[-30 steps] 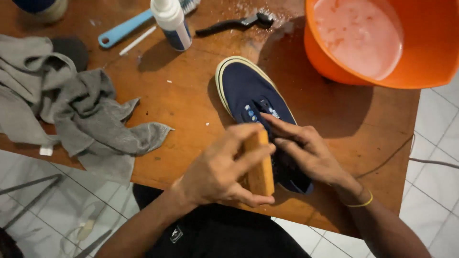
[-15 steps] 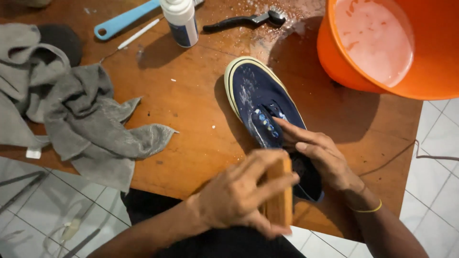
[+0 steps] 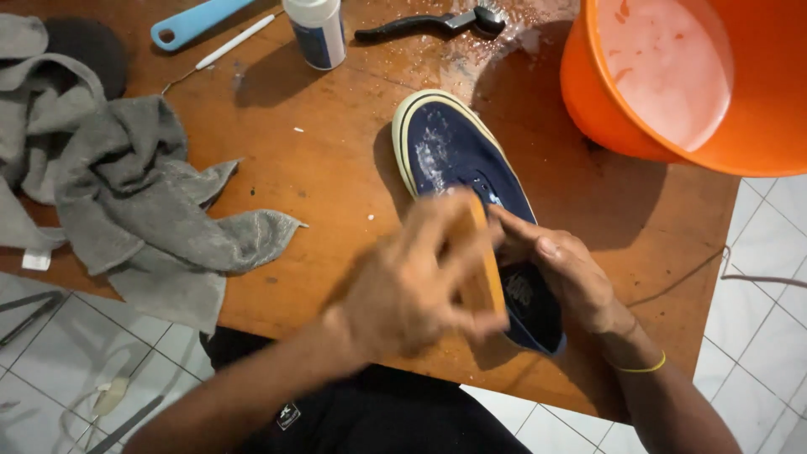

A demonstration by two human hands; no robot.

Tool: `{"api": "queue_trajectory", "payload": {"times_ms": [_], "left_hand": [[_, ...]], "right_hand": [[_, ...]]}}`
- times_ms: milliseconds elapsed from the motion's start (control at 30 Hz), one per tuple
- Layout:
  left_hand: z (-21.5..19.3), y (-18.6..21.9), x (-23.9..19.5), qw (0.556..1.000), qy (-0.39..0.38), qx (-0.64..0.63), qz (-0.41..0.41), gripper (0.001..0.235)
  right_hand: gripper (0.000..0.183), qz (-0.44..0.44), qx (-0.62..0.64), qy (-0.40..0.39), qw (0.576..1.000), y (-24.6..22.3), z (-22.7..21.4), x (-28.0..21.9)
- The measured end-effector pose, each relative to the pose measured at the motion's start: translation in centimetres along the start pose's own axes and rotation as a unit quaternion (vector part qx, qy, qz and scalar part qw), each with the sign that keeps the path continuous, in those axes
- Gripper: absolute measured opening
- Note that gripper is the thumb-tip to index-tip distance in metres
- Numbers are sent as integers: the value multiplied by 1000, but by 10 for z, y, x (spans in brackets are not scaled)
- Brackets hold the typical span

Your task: The person scrubs a blue canvas shoe with a brush and cleaning solution, then wipes it with a cloth. They apply a spray to the shoe and continue scrubbing the sides and sole with the brush.

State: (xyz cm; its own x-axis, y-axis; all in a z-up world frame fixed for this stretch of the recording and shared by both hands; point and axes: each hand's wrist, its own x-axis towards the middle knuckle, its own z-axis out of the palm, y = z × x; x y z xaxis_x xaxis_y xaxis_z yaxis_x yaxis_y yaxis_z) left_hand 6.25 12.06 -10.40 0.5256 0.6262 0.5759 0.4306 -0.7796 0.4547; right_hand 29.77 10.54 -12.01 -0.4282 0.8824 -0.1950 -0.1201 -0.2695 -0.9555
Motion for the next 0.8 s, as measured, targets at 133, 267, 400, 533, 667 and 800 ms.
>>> {"api": "queue_trajectory", "payload": {"times_ms": [133,267,400,533,667,800], "left_hand": [[-2,23,-6,982,-15,-185,26,71],[-13,-11,12,995,-72,62,12,63],[3,-70,3,986,59,139,-72,101],[-19,-14,13,967,-96,212,-105,78],[-4,23,-14,996,5,-84,-4,70],[-1,12,-13,997,-5,-66,30,57]], "right_hand": [[72,-1,9,11,1000,-9,3,3],[83,27,24,-11,999,-13,8,7],[84,33,-25,-12,999,-9,2,7],[77,53,-41,5,998,-3,-3,4],[78,41,-18,14,999,-3,-4,3],[84,51,-38,31,997,-8,2,4]]}}
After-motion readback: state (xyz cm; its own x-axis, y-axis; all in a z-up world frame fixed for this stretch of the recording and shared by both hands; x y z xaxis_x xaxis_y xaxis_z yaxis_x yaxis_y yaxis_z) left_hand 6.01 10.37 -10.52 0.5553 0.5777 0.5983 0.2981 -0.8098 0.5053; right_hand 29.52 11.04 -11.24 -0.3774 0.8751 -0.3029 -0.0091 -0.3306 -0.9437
